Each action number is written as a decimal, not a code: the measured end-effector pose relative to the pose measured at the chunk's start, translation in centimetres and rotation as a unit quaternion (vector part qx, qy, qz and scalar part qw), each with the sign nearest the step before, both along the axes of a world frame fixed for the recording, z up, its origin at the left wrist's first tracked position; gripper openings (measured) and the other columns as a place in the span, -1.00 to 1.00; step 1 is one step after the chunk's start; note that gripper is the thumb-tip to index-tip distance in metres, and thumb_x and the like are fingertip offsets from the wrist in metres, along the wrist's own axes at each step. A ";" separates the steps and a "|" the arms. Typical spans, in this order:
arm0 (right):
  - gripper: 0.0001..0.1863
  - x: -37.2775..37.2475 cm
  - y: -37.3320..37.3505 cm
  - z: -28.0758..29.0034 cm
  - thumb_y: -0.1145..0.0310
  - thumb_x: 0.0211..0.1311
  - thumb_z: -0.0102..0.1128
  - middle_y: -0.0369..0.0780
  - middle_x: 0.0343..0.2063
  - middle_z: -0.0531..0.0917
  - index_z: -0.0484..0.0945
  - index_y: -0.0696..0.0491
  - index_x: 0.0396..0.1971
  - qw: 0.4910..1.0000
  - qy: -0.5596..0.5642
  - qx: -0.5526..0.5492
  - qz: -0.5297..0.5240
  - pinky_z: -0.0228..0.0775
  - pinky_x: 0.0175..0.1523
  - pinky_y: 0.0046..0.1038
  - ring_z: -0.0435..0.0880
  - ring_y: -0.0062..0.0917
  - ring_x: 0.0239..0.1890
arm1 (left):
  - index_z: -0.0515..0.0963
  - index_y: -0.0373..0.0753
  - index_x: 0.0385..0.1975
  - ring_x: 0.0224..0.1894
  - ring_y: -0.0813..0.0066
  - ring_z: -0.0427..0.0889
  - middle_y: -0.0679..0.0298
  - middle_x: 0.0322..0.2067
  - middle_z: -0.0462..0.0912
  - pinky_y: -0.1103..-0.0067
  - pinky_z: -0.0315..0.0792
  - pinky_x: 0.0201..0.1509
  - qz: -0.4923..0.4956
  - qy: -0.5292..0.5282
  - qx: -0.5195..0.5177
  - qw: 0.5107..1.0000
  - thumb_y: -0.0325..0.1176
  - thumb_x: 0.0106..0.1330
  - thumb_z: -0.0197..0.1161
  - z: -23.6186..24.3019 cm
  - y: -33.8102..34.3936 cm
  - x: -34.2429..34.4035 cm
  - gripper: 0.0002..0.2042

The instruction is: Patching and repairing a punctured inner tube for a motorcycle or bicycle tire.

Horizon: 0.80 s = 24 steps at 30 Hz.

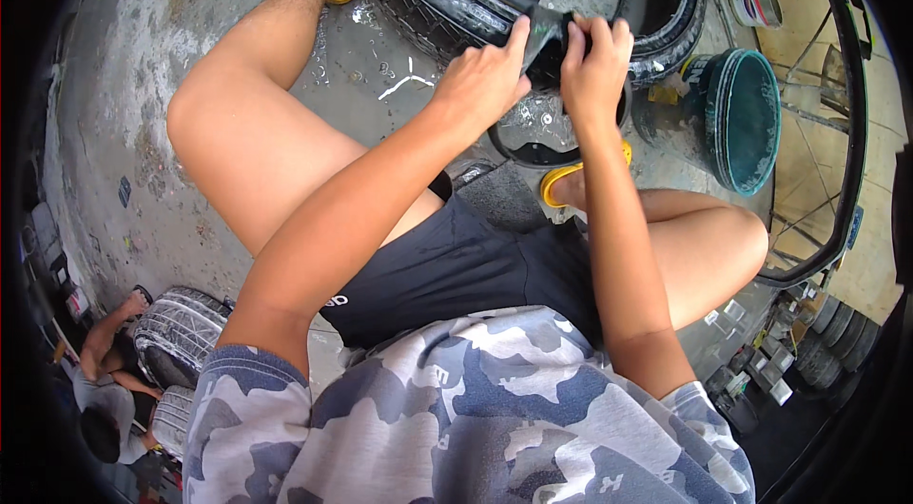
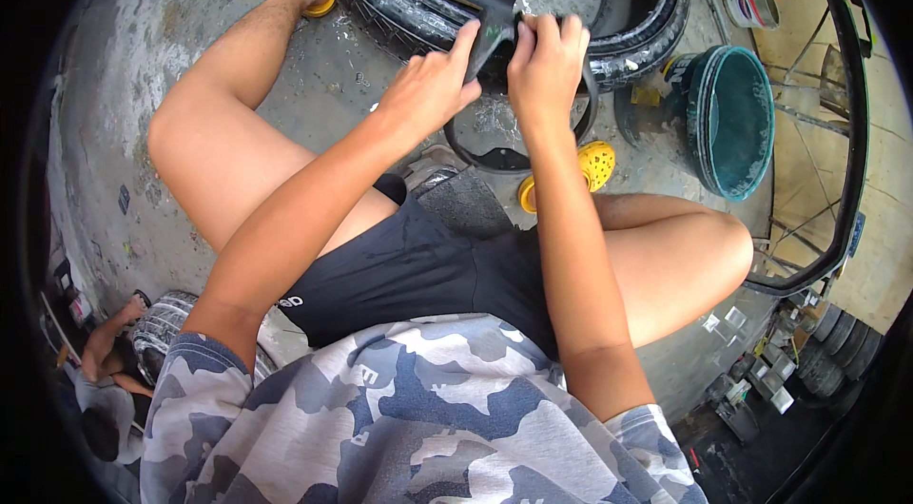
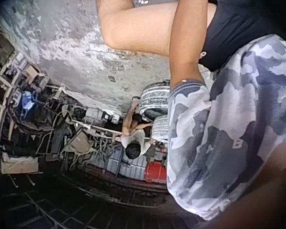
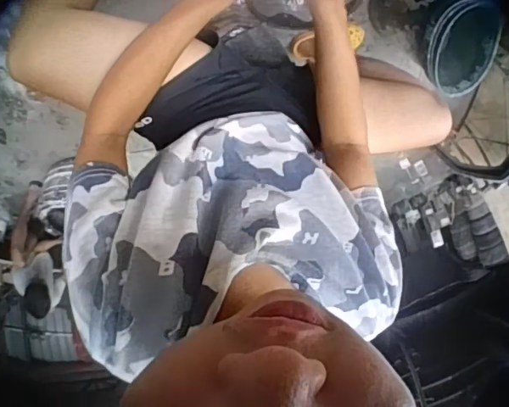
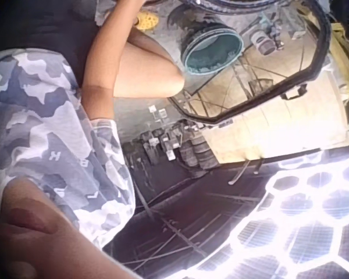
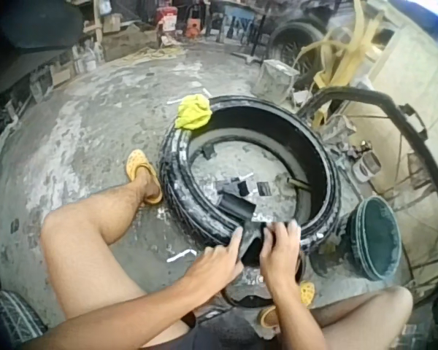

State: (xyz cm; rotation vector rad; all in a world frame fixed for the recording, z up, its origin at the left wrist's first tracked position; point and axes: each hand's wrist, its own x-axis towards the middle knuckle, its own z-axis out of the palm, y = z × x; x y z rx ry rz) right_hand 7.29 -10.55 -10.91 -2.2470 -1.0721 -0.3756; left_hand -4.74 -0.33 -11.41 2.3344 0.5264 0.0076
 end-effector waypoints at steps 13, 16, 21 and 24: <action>-0.87 0.4 -0.2 1.6 0.41 0.15 0.25 0.00 -0.32 0.50 0.59 0.14 -0.35 0.992 0.111 -0.062 0.003 0.34 -0.03 -0.16 0.49 -0.07 -0.17 | 0.04 -0.34 0.39 -0.32 -0.17 0.66 -0.23 -0.42 0.63 0.23 0.54 -0.09 -0.027 0.092 -0.045 0.994 -0.11 0.10 0.22 2.1 0.6 -0.4 -0.14; -0.89 -1.0 -0.6 1.0 0.43 0.18 0.22 -0.03 -0.33 0.48 0.59 0.14 -0.34 0.996 0.072 -0.055 -0.003 0.35 -0.08 -0.17 0.48 -0.09 -0.19 | -0.15 -0.29 0.43 -0.30 -0.19 0.65 -0.25 -0.39 0.62 0.22 0.54 -0.08 -0.016 0.083 -0.076 0.993 -0.14 0.09 0.23 0.4 0.0 -0.8 -0.06; -0.92 -3.3 -1.7 1.4 0.47 0.18 0.19 -0.03 -0.35 0.45 0.56 0.14 -0.34 0.996 0.024 -0.061 -0.066 0.37 -0.20 -0.17 0.50 -0.10 -0.28 | -0.43 -0.23 0.43 -0.27 -0.23 0.63 -0.27 -0.36 0.62 0.18 0.51 -0.06 -0.032 0.122 -0.119 0.985 -0.15 0.08 0.24 0.4 0.4 -0.3 0.06; -0.92 -3.5 -1.7 1.5 0.50 0.17 0.20 -0.02 -0.37 0.46 0.56 0.16 -0.34 0.996 0.026 -0.058 -0.070 0.39 -0.26 -0.15 0.53 -0.07 -0.35 | -0.44 -0.21 0.43 -0.26 -0.24 0.63 -0.28 -0.34 0.62 0.16 0.50 -0.06 -0.021 0.120 -0.127 0.984 -0.18 0.10 0.23 0.1 -0.2 -0.1 0.04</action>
